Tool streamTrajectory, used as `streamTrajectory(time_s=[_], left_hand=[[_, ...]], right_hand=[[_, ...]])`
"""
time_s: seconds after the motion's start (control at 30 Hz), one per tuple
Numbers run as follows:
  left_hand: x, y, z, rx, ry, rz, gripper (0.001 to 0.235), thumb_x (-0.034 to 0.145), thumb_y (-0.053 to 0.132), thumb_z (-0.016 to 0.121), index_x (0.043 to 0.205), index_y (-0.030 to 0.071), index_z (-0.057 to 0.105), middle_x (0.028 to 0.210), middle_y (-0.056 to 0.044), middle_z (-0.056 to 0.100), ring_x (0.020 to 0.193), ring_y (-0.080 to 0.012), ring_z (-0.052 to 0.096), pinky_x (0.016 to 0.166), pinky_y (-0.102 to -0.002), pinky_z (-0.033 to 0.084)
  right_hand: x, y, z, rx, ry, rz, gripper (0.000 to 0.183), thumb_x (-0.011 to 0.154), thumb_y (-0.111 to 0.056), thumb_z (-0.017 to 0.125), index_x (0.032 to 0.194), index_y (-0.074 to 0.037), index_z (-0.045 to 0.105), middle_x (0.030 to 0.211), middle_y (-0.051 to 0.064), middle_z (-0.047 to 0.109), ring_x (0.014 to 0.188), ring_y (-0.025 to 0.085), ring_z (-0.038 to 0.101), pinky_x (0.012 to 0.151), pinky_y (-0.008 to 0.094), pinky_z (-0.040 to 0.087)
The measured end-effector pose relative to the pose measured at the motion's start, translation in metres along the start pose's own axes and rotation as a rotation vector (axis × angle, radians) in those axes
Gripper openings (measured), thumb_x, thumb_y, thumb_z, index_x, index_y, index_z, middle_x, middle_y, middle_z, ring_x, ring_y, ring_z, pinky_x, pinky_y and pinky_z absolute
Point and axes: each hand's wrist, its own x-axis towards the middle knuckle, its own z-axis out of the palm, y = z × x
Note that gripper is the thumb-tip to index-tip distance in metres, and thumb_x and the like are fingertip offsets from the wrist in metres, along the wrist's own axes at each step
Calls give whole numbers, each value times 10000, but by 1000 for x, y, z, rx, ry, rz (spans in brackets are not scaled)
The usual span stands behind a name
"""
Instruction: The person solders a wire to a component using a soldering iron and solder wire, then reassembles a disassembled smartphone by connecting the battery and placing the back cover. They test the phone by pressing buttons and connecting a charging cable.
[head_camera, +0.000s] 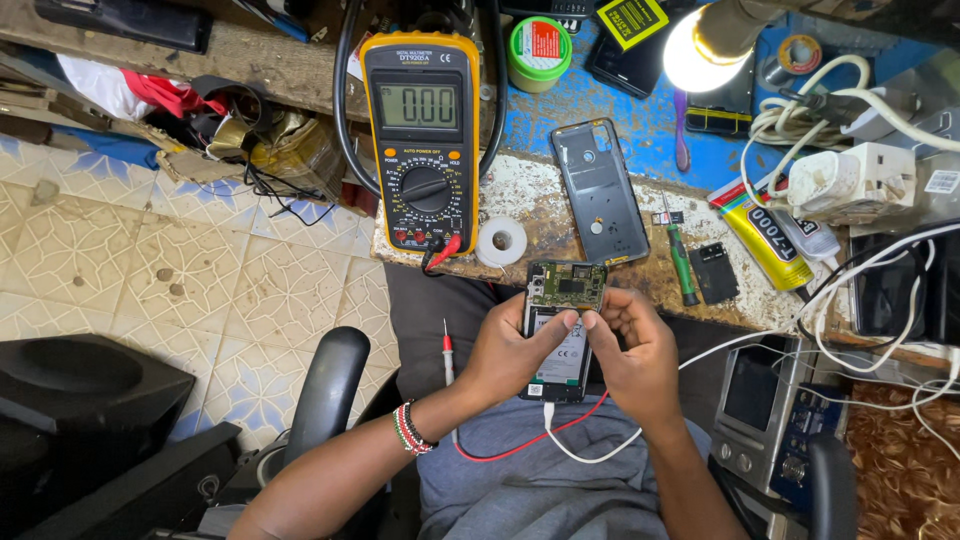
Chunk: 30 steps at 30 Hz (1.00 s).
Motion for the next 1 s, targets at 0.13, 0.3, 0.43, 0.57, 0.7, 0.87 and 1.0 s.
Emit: streamTrajectory(time_s=[0.13, 0.3, 0.43, 0.57, 0.7, 0.87, 1.0], left_hand=[[-1, -8, -2, -38, -33, 20, 191, 1020, 193, 693, 934, 23, 701, 623, -122, 658, 664, -69, 540, 641, -269, 467], [-2, -23, -5, -56, -46, 18, 184, 1004, 179, 716, 995, -4, 726, 763, -158, 741, 850, -113, 576, 723, -312, 520], [-3, -13, -3, -82, -76, 30, 180, 994, 183, 731, 999, 3, 736, 792, -124, 750, 869, -104, 570, 750, -302, 524], [-6, -8, 0, -98, -85, 25, 155, 983, 161, 735, 960, 7, 731, 759, -98, 737, 869, -99, 555, 734, -271, 519], [-7, 2, 1, -94, -98, 25, 147, 989, 168, 732, 957, 24, 732, 739, -112, 725, 869, -102, 575, 729, -265, 518], [-3, 19, 5, -115, -84, 34, 128, 942, 143, 760, 906, 30, 711, 739, -82, 731, 850, -81, 555, 697, -255, 534], [-4, 17, 6, -116, -65, 25, 124, 938, 137, 762, 906, 27, 713, 740, -80, 728, 847, -78, 556, 700, -259, 542]], right_hand=[[-3, 21, -6, 22, 18, -14, 155, 1006, -91, 645, 1110, 16, 685, 747, 126, 645, 650, 139, 550, 618, 315, 510], [0, 24, -11, 45, 31, -35, 160, 1035, -112, 599, 1087, 18, 678, 720, 112, 591, 640, 126, 509, 587, 305, 476], [11, 11, -15, 64, 85, -63, 257, 1036, -200, 614, 1128, 23, 702, 884, 102, 641, 814, 141, 561, 767, 329, 509], [17, 5, -15, 83, 129, -107, 239, 1033, -186, 637, 1115, 28, 705, 888, 85, 643, 793, 125, 592, 794, 294, 516], [20, -19, -9, 47, 143, -117, 231, 1049, -169, 620, 1087, 36, 719, 839, 90, 645, 778, 113, 578, 771, 283, 510], [18, -16, -11, 4, 183, -136, 185, 1055, -121, 626, 1058, 40, 716, 801, 90, 619, 765, 97, 511, 709, 273, 499], [14, -12, -8, -11, 195, -148, 162, 1030, -100, 664, 1066, 52, 707, 761, 101, 598, 694, 98, 513, 660, 260, 487]])
